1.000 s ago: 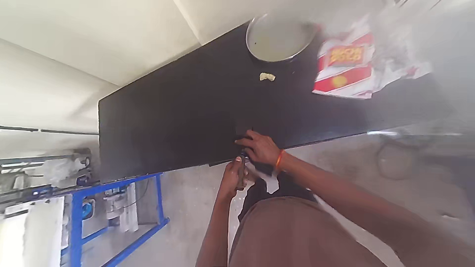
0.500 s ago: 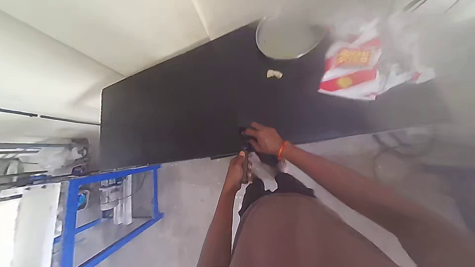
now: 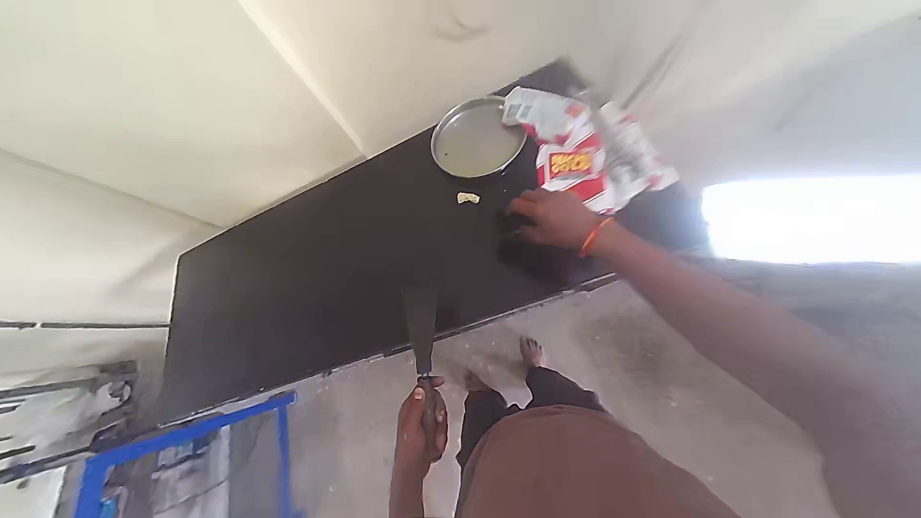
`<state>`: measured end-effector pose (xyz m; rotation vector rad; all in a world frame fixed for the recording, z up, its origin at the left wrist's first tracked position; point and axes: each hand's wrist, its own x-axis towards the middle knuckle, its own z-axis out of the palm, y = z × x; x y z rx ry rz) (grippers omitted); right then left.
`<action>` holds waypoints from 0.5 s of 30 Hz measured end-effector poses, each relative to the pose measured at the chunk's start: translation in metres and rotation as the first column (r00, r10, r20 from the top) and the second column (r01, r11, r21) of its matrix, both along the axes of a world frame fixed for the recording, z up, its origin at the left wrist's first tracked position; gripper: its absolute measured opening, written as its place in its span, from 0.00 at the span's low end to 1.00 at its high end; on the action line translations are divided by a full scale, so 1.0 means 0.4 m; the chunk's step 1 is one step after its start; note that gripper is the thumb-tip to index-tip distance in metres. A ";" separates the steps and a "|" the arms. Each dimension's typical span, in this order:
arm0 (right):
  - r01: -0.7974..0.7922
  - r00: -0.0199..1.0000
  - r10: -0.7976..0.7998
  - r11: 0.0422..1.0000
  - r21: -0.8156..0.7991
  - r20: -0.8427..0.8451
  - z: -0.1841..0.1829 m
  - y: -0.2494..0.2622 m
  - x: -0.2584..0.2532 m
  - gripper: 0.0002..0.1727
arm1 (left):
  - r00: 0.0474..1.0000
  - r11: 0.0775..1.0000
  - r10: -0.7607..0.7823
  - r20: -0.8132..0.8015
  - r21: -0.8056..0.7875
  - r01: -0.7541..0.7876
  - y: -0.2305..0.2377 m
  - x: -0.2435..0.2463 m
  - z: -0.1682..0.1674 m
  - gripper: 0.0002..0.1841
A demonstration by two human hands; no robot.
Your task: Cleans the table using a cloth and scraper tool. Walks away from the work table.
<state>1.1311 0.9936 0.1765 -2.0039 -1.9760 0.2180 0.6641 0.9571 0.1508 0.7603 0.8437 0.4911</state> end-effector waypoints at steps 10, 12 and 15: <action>0.653 0.501 -0.373 0.755 0.058 -0.781 -0.045 -0.546 -0.368 0.20 | 0.798 0.830 -0.540 0.267 0.015 0.557 -0.009 0.091 0.002 0.34; 0.664 0.219 -0.251 0.746 -0.044 -0.943 -0.071 -0.706 -0.542 0.20 | 0.655 0.689 -0.718 0.234 0.104 0.718 -0.070 0.154 0.026 0.34; 0.674 -0.124 -0.077 0.725 -0.141 -0.989 -0.060 -0.912 -0.773 0.25 | 0.434 0.401 -0.900 -0.036 0.317 0.859 -0.239 0.224 0.106 0.28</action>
